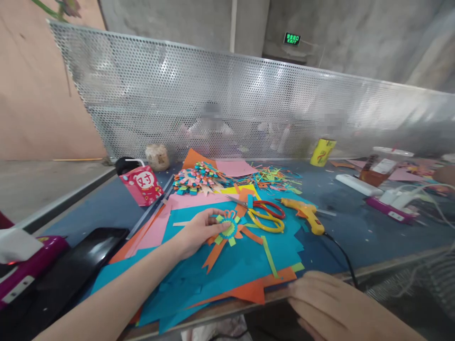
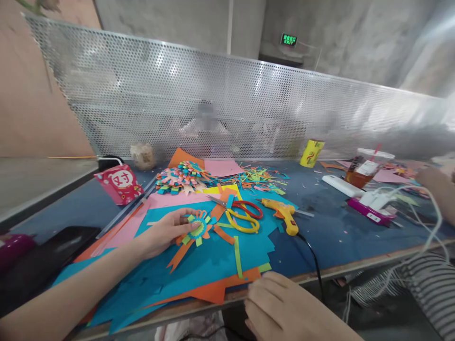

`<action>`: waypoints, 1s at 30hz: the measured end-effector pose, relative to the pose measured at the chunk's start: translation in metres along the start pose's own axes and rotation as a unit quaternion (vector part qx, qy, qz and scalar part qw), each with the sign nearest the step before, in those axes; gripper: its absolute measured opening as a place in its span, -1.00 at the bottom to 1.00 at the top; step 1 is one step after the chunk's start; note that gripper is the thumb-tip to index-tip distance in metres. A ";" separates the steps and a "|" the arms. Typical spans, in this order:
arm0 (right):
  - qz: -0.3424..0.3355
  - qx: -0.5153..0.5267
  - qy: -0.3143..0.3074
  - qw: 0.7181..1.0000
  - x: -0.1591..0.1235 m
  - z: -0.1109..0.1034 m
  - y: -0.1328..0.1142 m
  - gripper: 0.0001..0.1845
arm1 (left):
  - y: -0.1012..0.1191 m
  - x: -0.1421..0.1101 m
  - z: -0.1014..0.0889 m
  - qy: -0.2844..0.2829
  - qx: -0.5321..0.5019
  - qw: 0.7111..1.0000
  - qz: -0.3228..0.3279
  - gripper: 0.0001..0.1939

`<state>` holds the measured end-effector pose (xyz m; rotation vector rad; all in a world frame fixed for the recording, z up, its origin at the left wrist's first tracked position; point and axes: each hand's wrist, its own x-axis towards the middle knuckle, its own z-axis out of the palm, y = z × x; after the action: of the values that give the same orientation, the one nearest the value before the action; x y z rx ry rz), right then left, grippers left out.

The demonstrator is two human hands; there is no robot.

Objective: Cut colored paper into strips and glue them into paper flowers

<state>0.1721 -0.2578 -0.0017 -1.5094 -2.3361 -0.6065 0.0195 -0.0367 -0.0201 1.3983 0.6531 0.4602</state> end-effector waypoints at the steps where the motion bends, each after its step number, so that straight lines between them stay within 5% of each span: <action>1: -0.023 -0.011 -0.006 1.000 0.001 0.001 0.002 -0.70 | -0.001 0.000 -0.001 0.001 0.000 1.000 0.002 -0.56; 4: -0.074 -0.032 -0.012 0.997 0.002 0.004 0.007 -0.66 | -0.002 0.000 -0.002 0.010 -0.009 1.000 -0.002 -0.56; 13: -0.029 -0.046 -0.064 0.996 -0.026 0.010 0.009 -0.51 | 0.003 0.000 0.001 0.028 0.006 0.999 -0.026 -0.54; 19: 0.026 0.017 -0.018 0.999 -0.035 0.002 0.023 -0.71 | 0.006 -0.003 0.003 0.036 -0.003 0.999 -0.036 -0.53; 22: 0.104 -0.019 0.010 0.994 -0.046 0.002 0.039 -0.72 | 0.008 -0.003 0.004 0.034 -0.009 0.998 -0.045 -0.52; 26: 0.165 -0.060 -0.044 0.984 -0.059 0.011 0.051 -0.58 | 0.009 -0.004 0.005 0.038 -0.009 0.998 -0.050 -0.53; 30: 0.205 -0.060 -0.037 0.976 -0.064 0.012 0.053 -0.70 | 0.006 -0.003 0.003 0.039 -0.005 0.999 -0.030 -0.56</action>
<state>0.2467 -0.2829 -0.0317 -2.0247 -1.9754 -0.5971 0.0198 -0.0406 -0.0134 1.3526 0.7529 0.4727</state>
